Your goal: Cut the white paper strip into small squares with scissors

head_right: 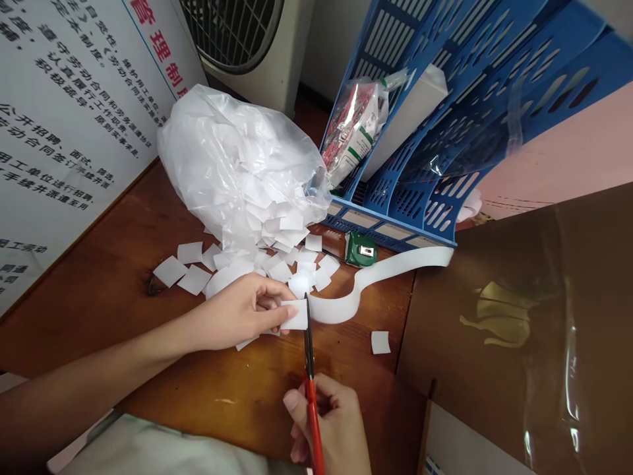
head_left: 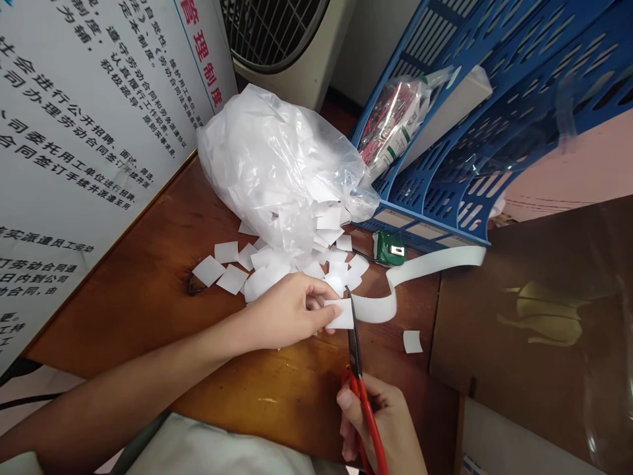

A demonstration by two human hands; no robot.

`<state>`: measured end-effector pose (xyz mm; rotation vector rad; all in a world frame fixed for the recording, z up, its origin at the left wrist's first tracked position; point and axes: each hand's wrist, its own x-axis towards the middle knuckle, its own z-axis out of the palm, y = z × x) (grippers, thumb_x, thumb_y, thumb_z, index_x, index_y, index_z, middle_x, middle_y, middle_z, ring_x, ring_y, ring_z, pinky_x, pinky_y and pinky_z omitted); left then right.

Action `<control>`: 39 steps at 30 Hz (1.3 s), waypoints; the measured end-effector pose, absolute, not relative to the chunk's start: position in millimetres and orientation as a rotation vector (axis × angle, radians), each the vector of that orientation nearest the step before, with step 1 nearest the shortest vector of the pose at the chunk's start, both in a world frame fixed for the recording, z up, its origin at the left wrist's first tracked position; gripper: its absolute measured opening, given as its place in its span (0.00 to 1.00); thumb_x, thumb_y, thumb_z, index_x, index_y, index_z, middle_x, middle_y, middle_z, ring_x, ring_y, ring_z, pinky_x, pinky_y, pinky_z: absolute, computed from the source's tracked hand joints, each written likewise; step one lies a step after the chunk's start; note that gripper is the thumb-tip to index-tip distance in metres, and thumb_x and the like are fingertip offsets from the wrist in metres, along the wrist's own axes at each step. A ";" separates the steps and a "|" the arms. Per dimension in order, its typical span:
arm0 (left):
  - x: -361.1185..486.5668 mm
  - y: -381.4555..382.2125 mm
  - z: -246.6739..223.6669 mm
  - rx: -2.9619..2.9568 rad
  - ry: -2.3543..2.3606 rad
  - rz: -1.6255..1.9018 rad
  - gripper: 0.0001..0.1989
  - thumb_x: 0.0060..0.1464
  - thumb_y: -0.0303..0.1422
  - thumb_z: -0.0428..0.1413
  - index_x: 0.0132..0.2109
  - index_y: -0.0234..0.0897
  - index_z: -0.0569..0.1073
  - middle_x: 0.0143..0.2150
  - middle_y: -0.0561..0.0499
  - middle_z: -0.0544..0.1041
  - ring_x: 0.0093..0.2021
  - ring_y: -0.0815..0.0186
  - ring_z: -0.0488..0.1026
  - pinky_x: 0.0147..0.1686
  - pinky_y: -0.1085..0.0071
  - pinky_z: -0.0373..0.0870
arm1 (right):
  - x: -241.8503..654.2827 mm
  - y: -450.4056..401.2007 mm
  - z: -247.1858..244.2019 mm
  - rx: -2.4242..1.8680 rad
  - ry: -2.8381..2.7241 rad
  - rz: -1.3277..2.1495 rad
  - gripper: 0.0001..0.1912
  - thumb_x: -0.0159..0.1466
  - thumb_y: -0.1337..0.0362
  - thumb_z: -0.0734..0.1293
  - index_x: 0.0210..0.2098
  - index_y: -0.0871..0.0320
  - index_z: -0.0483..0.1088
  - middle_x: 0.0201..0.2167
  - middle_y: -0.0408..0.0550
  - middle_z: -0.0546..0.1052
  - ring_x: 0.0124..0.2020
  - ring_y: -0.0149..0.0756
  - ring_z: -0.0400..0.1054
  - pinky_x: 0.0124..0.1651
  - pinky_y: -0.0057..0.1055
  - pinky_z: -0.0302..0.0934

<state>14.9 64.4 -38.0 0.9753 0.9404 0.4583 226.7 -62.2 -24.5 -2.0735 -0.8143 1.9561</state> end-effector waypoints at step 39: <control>-7.9 64.1 -14.6 1.582 0.570 0.515 0.04 0.56 0.34 0.66 0.39 0.41 0.83 0.69 0.49 0.64 0.67 0.54 0.65 0.65 0.64 0.61 | 260.9 -9.2 25.3 -1.888 -1.415 1.607 0.06 0.66 0.63 0.70 0.36 0.55 0.67 0.36 0.46 0.74 0.35 0.33 0.66 0.38 0.26 0.62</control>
